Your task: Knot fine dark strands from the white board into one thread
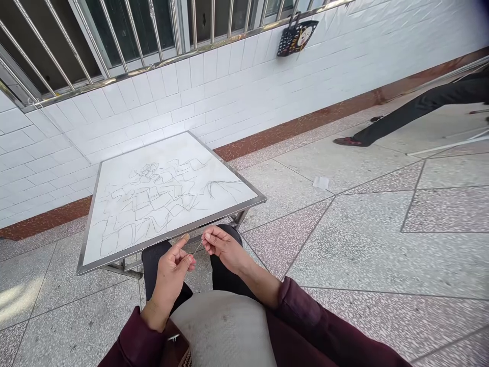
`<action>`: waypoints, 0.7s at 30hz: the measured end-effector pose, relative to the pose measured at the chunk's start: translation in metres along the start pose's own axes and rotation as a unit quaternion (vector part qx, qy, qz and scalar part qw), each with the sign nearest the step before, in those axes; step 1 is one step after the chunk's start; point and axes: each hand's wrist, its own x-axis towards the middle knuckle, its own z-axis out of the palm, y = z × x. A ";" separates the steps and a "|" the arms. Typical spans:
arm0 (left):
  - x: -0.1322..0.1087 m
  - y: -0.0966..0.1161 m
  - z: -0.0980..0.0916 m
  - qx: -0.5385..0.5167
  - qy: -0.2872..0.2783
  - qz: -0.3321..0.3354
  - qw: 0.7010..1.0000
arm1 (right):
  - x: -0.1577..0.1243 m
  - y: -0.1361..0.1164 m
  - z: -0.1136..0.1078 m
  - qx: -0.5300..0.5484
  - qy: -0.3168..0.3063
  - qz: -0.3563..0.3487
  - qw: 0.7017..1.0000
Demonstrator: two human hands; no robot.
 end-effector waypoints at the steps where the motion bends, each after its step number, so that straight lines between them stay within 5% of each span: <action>1: 0.000 0.001 0.000 0.003 0.004 0.001 1.000 | 0.000 0.000 0.000 -0.004 -0.003 -0.003 1.000; 13: -0.007 0.010 0.001 0.015 0.009 -0.022 1.000 | -0.005 0.000 -0.008 -0.041 -0.040 -0.015 0.998; 16: -0.006 0.005 0.004 0.023 0.038 -0.023 0.999 | -0.007 -0.004 -0.009 -0.117 0.011 -0.060 0.991; 19: -0.006 -0.001 0.006 0.068 0.057 -0.010 0.996 | -0.010 -0.015 -0.002 -0.292 0.109 -0.197 0.930; 21: -0.006 -0.001 0.007 0.133 0.057 0.013 0.989 | -0.012 -0.022 0.008 -0.399 0.090 -0.259 0.875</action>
